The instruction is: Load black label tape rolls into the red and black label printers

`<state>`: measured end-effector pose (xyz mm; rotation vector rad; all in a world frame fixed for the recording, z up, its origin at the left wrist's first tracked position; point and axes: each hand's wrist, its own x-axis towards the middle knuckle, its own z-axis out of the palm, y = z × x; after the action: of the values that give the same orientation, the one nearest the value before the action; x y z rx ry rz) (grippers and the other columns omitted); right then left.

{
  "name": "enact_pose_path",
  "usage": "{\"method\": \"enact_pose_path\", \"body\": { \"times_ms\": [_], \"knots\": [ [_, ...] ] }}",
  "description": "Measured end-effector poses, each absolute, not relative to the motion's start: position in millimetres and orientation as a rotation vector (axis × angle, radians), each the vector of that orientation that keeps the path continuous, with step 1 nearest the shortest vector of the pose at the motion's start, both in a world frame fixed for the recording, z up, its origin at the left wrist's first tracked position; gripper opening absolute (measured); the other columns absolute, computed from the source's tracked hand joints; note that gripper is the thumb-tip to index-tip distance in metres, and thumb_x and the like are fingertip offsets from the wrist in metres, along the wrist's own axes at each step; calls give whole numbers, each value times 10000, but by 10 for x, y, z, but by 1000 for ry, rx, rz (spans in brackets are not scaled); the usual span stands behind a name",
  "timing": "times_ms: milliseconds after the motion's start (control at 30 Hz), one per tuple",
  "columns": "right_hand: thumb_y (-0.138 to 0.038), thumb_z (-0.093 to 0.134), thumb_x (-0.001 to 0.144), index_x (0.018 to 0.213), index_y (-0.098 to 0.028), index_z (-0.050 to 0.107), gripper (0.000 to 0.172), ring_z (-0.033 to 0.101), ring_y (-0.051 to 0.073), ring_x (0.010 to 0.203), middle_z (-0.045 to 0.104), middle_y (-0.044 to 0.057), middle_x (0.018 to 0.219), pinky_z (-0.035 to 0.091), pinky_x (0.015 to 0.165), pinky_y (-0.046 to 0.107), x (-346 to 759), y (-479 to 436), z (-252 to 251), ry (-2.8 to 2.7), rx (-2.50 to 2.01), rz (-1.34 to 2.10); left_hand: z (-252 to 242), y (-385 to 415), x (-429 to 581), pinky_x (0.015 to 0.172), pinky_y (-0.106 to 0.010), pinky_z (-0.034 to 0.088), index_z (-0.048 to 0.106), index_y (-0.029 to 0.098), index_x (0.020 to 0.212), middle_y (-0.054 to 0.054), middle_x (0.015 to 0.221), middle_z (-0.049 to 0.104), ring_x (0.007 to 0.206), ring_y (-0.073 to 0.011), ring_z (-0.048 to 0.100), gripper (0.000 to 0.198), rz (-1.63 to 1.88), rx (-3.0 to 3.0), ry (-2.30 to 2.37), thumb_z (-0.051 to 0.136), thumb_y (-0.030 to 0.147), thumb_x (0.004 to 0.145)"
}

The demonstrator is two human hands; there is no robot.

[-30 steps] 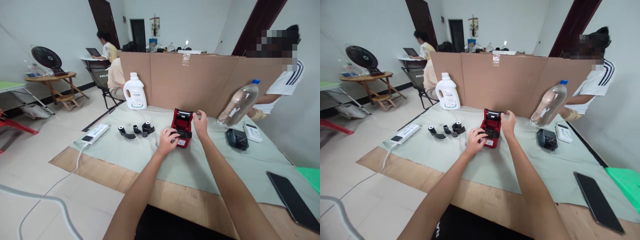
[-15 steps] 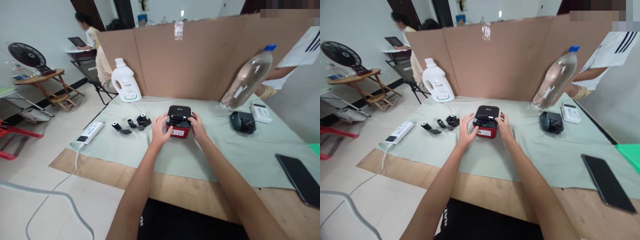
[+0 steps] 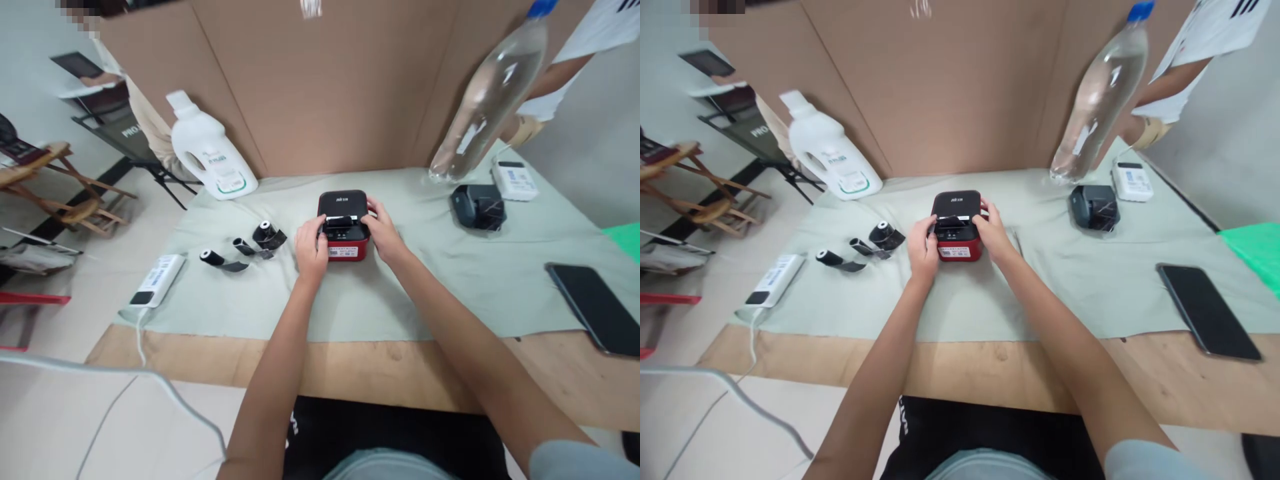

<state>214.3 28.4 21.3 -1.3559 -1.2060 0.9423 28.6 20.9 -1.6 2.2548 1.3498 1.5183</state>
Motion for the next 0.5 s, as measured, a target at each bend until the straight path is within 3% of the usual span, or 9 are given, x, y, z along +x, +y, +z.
{"method": "enact_pose_path", "body": {
  "times_ms": [300,500],
  "knots": [
    [-548,440,896,1362,-217,511,576,650,189,1127,627,72,1383,538,833,241,2146,163,272,-1040,-1368,1145,-70,191,247,1164,-405,348,356,191,1556,-140,1535,493,1422,-223,445,567,1438,2320,1303,201,432,1067],
    [-398,497,839,1361,-210,531,556,639,194,1102,644,68,1341,525,879,269,2136,222,250,-1025,-1350,1124,-32,169,257,1115,-380,407,399,207,1543,-126,1414,586,1305,-219,535,556,1402,2269,1371,216,420,1063]
  ]
}}
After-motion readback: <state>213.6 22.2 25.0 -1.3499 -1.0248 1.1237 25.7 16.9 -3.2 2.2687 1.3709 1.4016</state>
